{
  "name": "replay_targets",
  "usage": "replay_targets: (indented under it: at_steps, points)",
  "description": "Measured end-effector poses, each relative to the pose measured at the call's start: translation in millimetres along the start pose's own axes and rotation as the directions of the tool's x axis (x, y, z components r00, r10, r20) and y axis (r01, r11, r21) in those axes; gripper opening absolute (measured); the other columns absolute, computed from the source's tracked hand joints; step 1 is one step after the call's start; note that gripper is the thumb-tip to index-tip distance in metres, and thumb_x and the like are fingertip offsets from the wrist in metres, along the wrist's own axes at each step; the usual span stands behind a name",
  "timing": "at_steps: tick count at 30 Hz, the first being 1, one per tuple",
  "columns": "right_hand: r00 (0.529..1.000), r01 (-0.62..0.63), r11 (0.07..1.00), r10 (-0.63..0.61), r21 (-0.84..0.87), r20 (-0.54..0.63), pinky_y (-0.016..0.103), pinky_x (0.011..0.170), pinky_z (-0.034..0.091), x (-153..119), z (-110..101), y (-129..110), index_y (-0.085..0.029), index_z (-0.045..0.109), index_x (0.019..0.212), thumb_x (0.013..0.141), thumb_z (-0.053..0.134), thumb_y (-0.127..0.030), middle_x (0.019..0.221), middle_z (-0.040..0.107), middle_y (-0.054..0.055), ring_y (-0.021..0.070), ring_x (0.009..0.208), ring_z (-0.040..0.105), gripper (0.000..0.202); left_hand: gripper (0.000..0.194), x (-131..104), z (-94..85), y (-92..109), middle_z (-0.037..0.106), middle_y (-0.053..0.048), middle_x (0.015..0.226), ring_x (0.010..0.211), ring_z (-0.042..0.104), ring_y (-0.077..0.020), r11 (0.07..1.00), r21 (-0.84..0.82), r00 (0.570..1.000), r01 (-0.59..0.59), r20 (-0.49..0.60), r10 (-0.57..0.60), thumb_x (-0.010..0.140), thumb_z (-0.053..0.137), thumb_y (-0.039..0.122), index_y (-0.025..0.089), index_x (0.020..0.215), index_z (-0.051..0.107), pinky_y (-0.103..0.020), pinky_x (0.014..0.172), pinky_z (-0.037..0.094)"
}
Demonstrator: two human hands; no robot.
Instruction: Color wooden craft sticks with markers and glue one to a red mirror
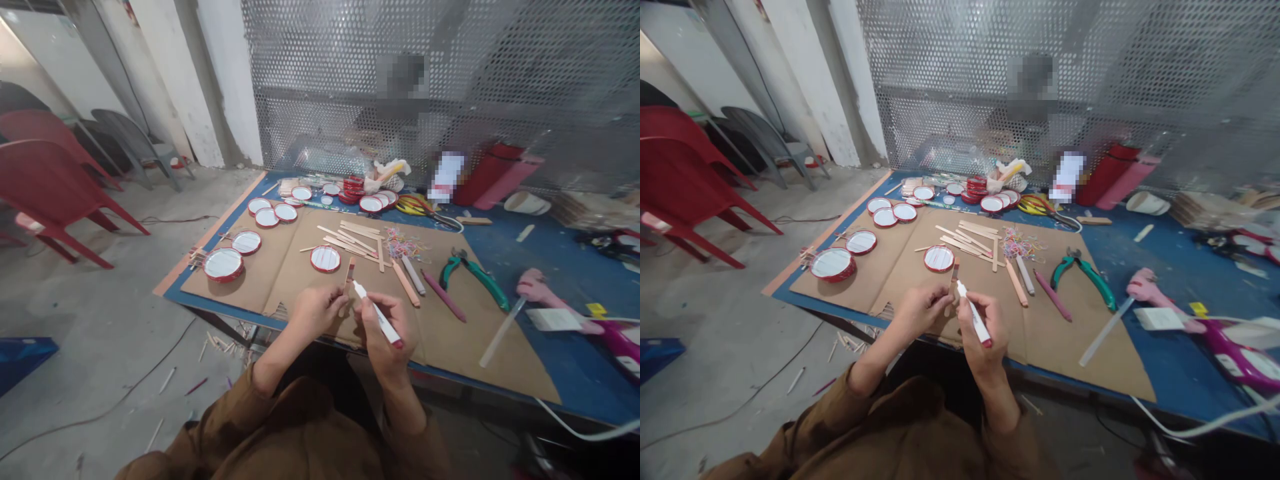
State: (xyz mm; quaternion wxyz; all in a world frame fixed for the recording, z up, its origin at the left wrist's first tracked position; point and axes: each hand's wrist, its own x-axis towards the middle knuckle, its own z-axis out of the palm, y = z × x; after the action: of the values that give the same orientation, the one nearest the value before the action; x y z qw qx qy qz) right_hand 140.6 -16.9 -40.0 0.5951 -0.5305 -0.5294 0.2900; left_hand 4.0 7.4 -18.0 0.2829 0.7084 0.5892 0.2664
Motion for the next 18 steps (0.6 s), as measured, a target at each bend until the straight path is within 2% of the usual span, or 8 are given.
replay_targets:
  at_steps: [13, 18]
  points:
    - [0.997, 0.082, 0.997, -0.083, -0.008, -0.009, 0.022, 0.044, 0.049, 1.0, 0.9, -6.3, -0.017, 0.063, 0.091, 0.084, 0.065, -0.040, 0.063, 0.065, -0.001, 0.0120, 0.049, 0.061, 0.024, 0.019, 0.0, -0.2, -1.1, 0.069, -0.001, 0.073, 0.067, 0.059, -0.0142, 1.000, 0.002, 1.000, -0.026, -0.009, 0.026, 0.090, 0.051, 0.027, 0.021, 0.081, 0.067, -0.022, 0.061, 0.034]
    - [0.998, 0.062, 0.998, -0.062, 0.020, -0.012, 0.021, 0.041, 0.047, 1.0, 1.5, -7.7, -0.017, 0.063, 0.090, 0.084, 0.065, -0.040, 0.063, 0.065, -0.001, 0.0115, 0.047, 0.060, 0.023, 0.019, -0.4, -1.3, 0.5, 0.069, -0.002, 0.074, 0.071, 0.060, -0.0148, 0.999, -0.001, 0.999, -0.032, -0.015, 0.032, 0.090, 0.052, 0.026, 0.020, 0.078, 0.066, -0.022, 0.063, 0.035]
